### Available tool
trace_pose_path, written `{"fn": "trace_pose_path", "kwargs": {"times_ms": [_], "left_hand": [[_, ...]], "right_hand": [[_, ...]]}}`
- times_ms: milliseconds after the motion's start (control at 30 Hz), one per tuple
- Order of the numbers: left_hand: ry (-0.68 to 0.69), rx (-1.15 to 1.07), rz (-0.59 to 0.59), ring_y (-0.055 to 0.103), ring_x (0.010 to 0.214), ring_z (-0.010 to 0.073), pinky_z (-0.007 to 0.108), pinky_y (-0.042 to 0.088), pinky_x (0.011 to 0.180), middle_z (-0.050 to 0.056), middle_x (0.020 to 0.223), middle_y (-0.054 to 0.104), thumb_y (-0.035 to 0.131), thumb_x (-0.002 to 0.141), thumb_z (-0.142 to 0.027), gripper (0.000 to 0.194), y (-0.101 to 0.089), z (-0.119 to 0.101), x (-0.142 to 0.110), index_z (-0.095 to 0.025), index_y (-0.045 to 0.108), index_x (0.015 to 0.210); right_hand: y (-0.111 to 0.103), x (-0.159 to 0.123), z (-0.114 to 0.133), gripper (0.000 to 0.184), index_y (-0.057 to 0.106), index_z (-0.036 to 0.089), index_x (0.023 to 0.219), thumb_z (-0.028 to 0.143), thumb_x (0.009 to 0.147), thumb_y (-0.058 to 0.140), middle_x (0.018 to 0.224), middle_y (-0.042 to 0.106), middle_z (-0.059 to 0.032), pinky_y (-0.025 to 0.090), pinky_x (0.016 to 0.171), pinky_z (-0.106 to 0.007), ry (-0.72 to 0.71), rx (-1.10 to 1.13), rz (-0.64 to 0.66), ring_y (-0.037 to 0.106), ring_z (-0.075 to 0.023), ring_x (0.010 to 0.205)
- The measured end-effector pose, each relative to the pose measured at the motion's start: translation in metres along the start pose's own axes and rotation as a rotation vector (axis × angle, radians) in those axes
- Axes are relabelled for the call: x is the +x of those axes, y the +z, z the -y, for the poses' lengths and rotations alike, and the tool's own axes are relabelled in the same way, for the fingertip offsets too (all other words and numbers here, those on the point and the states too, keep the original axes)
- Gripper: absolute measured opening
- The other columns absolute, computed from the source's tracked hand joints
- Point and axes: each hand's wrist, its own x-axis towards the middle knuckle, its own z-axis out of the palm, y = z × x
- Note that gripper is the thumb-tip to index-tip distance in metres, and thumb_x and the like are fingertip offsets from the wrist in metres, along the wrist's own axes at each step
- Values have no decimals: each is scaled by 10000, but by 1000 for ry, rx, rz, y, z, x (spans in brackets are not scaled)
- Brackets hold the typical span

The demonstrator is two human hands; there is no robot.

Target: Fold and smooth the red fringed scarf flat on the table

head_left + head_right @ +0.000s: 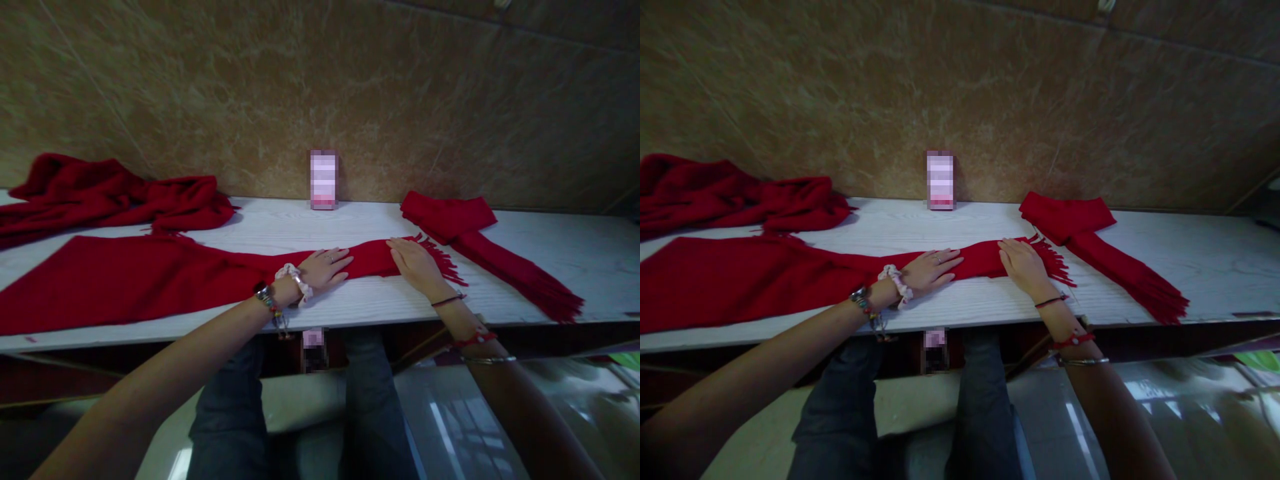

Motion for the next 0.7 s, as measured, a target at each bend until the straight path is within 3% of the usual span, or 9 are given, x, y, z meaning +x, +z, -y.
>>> {"fn": "trace_pose_path", "kwargs": {"times_ms": [167,267,433,700], "left_hand": [[36,-20,16,245,1293,241,435,233,1020,81,1421,270,306,889,-473,510,-4,0,-2,-225,337,1333],[39,-57,-12,284,1274,256,444,258,1007,91,1397,319,384,846,-514,554,-6,1,1,-216,370,1313],[118,-125,-110,465,1128,196,334,377,936,91,1239,503,457,836,-340,399,-6,5,9,-154,505,1186],[195,-151,-148,517,1027,178,315,415,891,78,1157,547,468,783,-180,370,-9,7,4,-160,531,1147]], "right_hand": [[-3,2,3,356,608,115,1070,247,883,335,1121,613,-126,397,944,-394,-23,31,-95,535,-214,1078],[-7,5,7,332,630,126,1010,233,877,345,1072,639,-119,414,922,-381,-61,62,-155,558,-207,1041],[-7,7,5,312,642,137,944,221,869,352,992,668,-110,444,866,-389,-81,68,-183,594,-214,952],[-8,8,10,324,633,148,966,229,873,333,1000,663,-106,436,865,-398,-49,66,-116,586,-223,956]]}}
